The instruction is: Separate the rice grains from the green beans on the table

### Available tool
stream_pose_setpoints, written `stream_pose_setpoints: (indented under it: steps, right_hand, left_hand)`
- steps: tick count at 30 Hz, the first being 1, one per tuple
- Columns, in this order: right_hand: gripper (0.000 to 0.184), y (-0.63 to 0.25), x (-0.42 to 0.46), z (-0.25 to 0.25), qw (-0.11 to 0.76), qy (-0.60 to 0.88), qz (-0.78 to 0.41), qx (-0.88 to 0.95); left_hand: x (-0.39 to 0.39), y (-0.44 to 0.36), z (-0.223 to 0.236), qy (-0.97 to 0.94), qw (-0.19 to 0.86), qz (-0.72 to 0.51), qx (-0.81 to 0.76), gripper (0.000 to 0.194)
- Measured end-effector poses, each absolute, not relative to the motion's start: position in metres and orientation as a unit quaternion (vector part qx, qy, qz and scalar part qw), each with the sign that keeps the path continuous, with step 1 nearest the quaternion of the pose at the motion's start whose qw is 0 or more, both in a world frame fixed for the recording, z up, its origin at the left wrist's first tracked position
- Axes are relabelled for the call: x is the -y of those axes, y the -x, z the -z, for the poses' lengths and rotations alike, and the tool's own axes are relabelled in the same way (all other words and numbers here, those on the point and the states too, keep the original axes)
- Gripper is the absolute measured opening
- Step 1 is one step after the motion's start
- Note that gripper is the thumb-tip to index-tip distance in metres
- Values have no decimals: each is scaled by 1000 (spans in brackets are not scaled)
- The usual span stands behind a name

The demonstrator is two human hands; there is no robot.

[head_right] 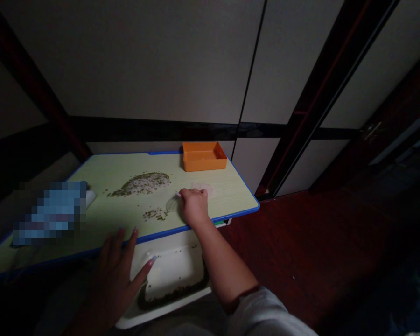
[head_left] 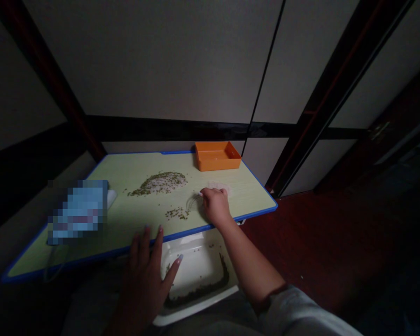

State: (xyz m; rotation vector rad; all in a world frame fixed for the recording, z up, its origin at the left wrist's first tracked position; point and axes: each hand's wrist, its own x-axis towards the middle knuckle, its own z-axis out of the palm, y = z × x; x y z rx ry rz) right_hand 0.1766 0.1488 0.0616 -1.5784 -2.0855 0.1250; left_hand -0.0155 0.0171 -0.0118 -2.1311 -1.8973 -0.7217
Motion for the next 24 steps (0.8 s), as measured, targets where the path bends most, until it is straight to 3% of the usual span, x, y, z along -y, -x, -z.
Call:
stream_pose_setpoints:
  steps: [24]
  right_hand:
    - [20, -180, -146, -61, 219, 604, -19, 766]
  left_hand:
    - [-16, 14, 12, 720, 92, 255, 639, 73]
